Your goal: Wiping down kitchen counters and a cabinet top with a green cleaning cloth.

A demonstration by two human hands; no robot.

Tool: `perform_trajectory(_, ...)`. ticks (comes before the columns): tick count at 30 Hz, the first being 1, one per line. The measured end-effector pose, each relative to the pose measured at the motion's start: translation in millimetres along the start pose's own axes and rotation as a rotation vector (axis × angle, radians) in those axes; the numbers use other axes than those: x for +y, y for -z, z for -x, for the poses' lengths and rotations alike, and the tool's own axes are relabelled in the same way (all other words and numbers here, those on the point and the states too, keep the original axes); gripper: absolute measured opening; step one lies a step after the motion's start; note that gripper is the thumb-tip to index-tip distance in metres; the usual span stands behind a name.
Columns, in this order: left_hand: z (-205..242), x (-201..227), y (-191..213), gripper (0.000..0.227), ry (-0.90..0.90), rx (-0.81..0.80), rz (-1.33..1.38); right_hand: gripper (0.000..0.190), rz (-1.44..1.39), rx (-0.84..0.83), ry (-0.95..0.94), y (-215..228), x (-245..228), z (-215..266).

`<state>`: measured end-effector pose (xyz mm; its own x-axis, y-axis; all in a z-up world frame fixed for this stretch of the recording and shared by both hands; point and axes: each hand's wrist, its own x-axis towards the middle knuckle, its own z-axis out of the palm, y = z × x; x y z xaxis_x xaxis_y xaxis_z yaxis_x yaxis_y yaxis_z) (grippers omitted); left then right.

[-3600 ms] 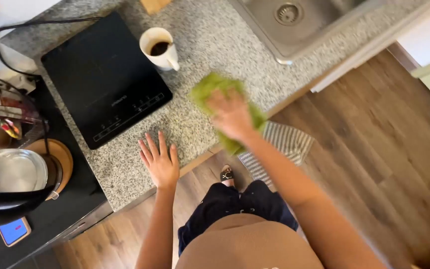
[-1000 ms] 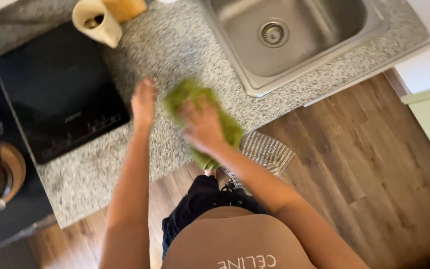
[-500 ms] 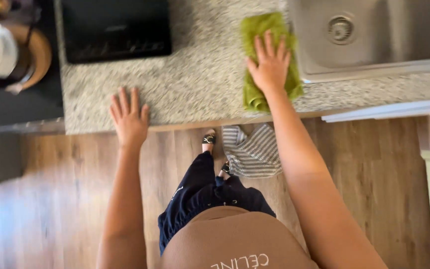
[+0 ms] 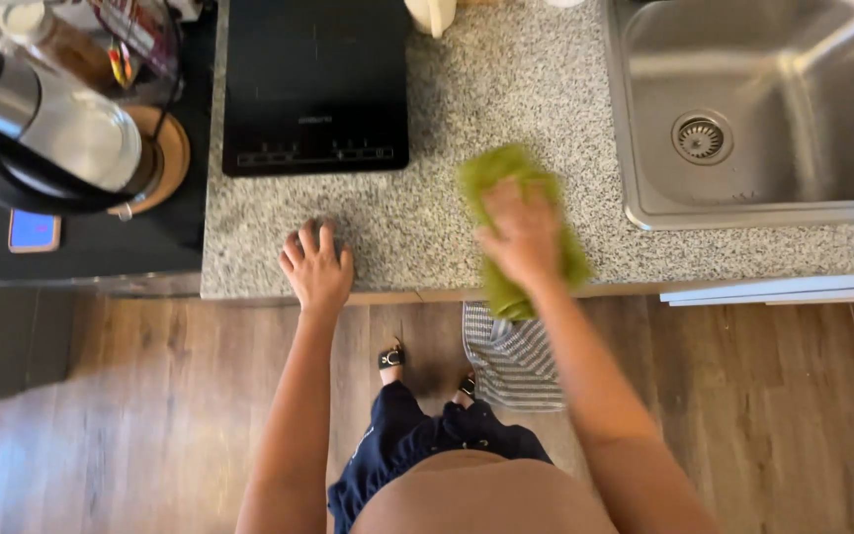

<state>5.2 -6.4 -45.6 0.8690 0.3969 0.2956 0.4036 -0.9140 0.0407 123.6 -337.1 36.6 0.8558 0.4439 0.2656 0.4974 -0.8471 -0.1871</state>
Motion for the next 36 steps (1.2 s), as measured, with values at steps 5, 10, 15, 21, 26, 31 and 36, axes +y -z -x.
perform_trajectory(5, -18.3, 18.3, 14.3, 0.06, -0.025, -0.028, 0.037, 0.065, 0.216, 0.024, -0.39, -27.3, 79.8, -17.3)
perform_trajectory(10, -28.6, 25.0, 55.3, 0.063, -0.045, -0.314, 0.105, 0.074, 0.137, -0.091, -0.543, -6.1, -64.6, -46.0)
perform_trajectory(15, -25.6, 22.6, 64.4, 0.06, -0.045, -0.43, 0.144, 0.066, 0.009, 0.043, 0.112, -69.1, -167.1, -17.7)
perform_trajectory(21, -24.0, 17.1, 65.4, 0.061, -0.144, -0.393, 0.138, 0.052, 0.192, 0.153, -0.016, -24.3, -64.2, -2.5)
perform_trajectory(26, -22.9, 19.2, 55.0, 0.059, -0.143, -0.3, 0.139, 0.074, 0.18, -0.043, -0.647, -29.2, 30.8, 23.2)
perform_trajectory(31, -20.2, 16.2, 48.4, 0.059, -0.172, -0.232, 0.1, 0.076, 0.081, -0.082, -0.755, -32.0, 35.0, 26.0)
perform_trajectory(36, -19.7, 16.1, 49.0, 0.058, -0.191, -0.192, 0.099, 0.076, 0.087, -0.012, -0.693, -36.9, 38.2, 28.0)
